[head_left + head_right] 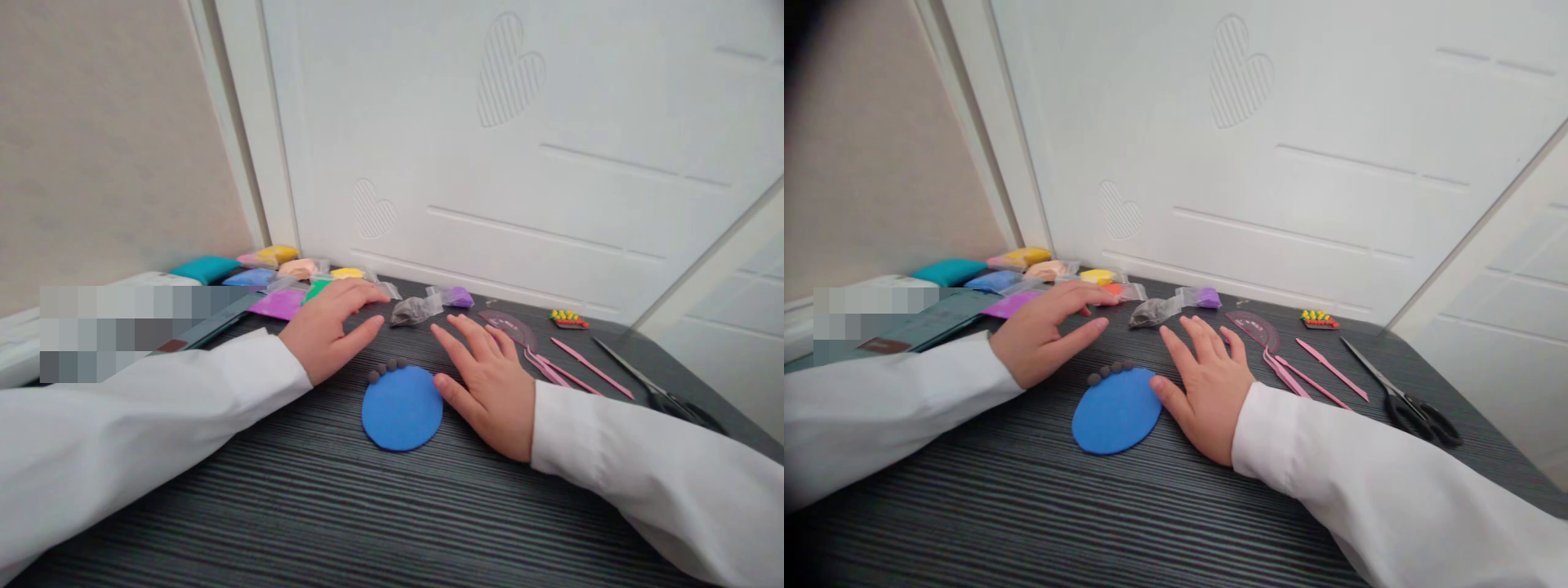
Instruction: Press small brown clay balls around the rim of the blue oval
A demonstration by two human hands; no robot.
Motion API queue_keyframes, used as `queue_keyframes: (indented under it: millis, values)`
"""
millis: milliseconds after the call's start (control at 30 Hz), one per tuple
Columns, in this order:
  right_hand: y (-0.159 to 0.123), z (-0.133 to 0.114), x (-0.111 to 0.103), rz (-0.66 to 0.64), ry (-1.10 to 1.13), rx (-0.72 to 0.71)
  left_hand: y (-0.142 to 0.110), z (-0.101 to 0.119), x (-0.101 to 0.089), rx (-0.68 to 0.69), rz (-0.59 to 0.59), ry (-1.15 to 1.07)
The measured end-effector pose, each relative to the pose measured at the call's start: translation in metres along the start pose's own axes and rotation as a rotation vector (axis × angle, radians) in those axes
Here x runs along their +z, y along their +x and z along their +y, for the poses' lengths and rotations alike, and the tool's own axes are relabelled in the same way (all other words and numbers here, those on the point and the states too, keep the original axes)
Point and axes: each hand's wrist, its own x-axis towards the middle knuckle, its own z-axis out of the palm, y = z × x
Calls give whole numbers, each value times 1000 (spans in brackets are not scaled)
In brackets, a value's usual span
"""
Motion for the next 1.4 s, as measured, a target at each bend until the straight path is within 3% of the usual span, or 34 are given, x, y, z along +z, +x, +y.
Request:
queue_keyframes:
  millis: [167, 300, 533, 733, 967, 1167, 1333, 1400]
  values:
    - [-7, -4, -3, -111, 16, -71, -1, 1, -1, 23, 3, -30]
    - [3, 0, -3, -32, -22, -13, -2, 0, 0, 19, 27, -34]
    - [-11, -10, -11, -133, -7, -89, -3, 2, -2, 32, -5, -42]
    - [-10, -11, -12, -104, -20, -77, -3, 2, -2, 29, 9, -41]
    - [-49, -19, -4, -64, -81, -303, -4, 4, -5, 40, -13, -51]
    - [-36, -21, -4, -85, -69, -141, -4, 3, -4, 21, -10, -50]
    - [-49, -18, 2, 52, -153, -394, -4, 3, -3, 15, -36, -41]
    - [-47, -21, 3, 55, -139, -342, -4, 1, -3, 20, -47, -40]
